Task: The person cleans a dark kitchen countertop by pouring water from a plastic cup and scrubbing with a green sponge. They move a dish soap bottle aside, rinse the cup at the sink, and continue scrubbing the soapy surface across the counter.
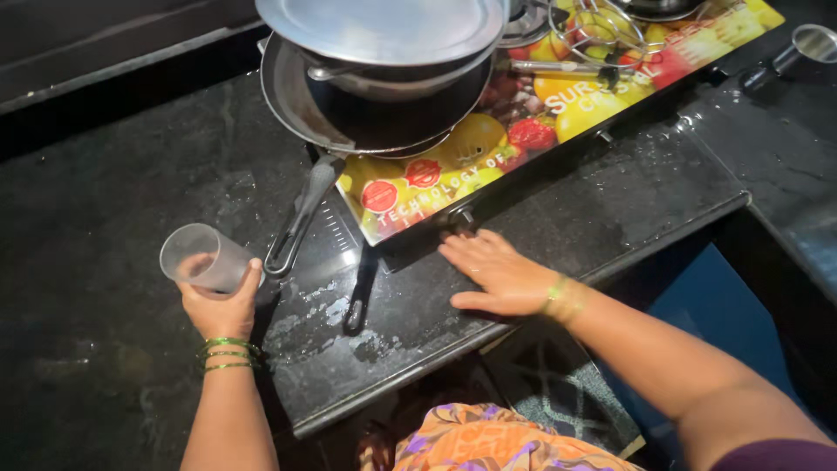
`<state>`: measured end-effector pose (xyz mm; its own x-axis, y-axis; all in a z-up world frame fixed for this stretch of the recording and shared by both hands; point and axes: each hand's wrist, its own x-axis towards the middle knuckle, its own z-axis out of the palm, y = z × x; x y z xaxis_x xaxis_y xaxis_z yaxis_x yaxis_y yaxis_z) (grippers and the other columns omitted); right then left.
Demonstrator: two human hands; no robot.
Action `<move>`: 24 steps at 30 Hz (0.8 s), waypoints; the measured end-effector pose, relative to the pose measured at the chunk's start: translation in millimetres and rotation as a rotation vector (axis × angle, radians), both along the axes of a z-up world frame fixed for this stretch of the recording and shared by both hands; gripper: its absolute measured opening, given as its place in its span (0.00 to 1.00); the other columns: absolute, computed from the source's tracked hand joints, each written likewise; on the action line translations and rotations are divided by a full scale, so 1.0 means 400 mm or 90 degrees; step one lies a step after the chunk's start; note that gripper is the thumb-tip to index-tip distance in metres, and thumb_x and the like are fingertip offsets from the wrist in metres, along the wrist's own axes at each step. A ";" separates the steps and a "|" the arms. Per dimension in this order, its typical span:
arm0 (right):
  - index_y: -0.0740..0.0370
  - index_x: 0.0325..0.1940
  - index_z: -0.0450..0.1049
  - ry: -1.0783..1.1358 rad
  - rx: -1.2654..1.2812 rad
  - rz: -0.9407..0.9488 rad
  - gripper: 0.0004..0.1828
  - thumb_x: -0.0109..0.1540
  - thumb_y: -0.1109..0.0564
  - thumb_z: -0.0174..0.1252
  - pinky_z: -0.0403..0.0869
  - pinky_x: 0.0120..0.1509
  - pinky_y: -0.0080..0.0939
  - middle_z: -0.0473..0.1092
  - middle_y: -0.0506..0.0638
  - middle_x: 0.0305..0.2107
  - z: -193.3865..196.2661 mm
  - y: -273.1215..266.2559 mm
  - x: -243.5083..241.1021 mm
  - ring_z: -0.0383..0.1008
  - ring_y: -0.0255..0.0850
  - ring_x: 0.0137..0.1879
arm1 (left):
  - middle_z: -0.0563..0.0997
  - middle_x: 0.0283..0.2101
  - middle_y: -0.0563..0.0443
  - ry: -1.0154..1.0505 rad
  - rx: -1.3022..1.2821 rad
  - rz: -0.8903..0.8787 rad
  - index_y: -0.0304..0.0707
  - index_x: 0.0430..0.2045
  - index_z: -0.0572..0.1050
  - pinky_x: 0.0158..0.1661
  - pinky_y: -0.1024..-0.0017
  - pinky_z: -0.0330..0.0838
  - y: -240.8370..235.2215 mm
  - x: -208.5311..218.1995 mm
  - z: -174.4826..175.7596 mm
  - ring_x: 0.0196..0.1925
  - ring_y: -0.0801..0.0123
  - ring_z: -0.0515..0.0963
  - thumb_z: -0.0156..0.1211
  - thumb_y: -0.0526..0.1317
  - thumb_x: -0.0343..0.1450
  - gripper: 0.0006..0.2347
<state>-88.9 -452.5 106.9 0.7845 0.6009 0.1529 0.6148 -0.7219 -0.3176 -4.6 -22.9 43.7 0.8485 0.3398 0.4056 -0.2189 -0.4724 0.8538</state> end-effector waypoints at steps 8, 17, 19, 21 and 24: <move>0.58 0.44 0.80 -0.012 -0.015 -0.302 0.23 0.55 0.39 0.63 0.70 0.61 0.55 0.76 0.59 0.45 0.013 -0.199 0.171 0.74 0.56 0.54 | 0.76 0.51 0.48 0.018 -0.035 -0.003 0.36 0.51 0.69 0.55 0.66 0.73 0.002 -0.005 0.000 0.54 0.63 0.78 0.83 0.43 0.61 0.29; 0.57 0.79 0.48 0.141 -0.102 -0.791 0.49 0.64 0.23 0.37 0.43 0.74 0.76 0.41 0.56 0.77 -0.111 -0.796 0.123 0.35 0.61 0.80 | 0.79 0.48 0.49 0.003 -0.044 0.000 0.37 0.49 0.70 0.54 0.66 0.74 0.003 -0.002 0.014 0.51 0.64 0.80 0.83 0.44 0.60 0.29; 0.55 0.80 0.49 0.167 -0.100 -0.781 0.48 0.65 0.24 0.36 0.42 0.75 0.78 0.40 0.56 0.78 -0.135 -0.749 0.115 0.35 0.61 0.81 | 0.80 0.47 0.49 0.007 -0.031 0.005 0.37 0.48 0.70 0.53 0.66 0.75 0.003 -0.004 0.020 0.49 0.64 0.80 0.83 0.44 0.60 0.28; 0.54 0.79 0.51 0.213 -0.133 -0.736 0.45 0.65 0.26 0.35 0.46 0.74 0.80 0.42 0.56 0.78 -0.137 -0.658 0.107 0.38 0.63 0.81 | 0.80 0.47 0.50 0.030 -0.023 0.015 0.37 0.48 0.70 0.52 0.66 0.75 0.003 -0.008 0.030 0.49 0.64 0.81 0.83 0.44 0.59 0.28; 0.62 0.74 0.60 0.005 -0.154 -0.544 0.41 0.66 0.33 0.45 0.55 0.70 0.73 0.52 0.65 0.73 -0.100 -0.444 0.063 0.50 0.63 0.78 | 0.80 0.46 0.50 0.058 -0.056 0.013 0.38 0.47 0.70 0.50 0.67 0.76 -0.004 -0.010 0.042 0.48 0.65 0.81 0.82 0.44 0.58 0.28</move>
<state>-63.9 -630.1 67.1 0.9803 -0.1760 0.0899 -0.1669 -0.9809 -0.0996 -8.7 -24.4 60.4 0.8731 0.3885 0.2946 -0.1293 -0.3982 0.9081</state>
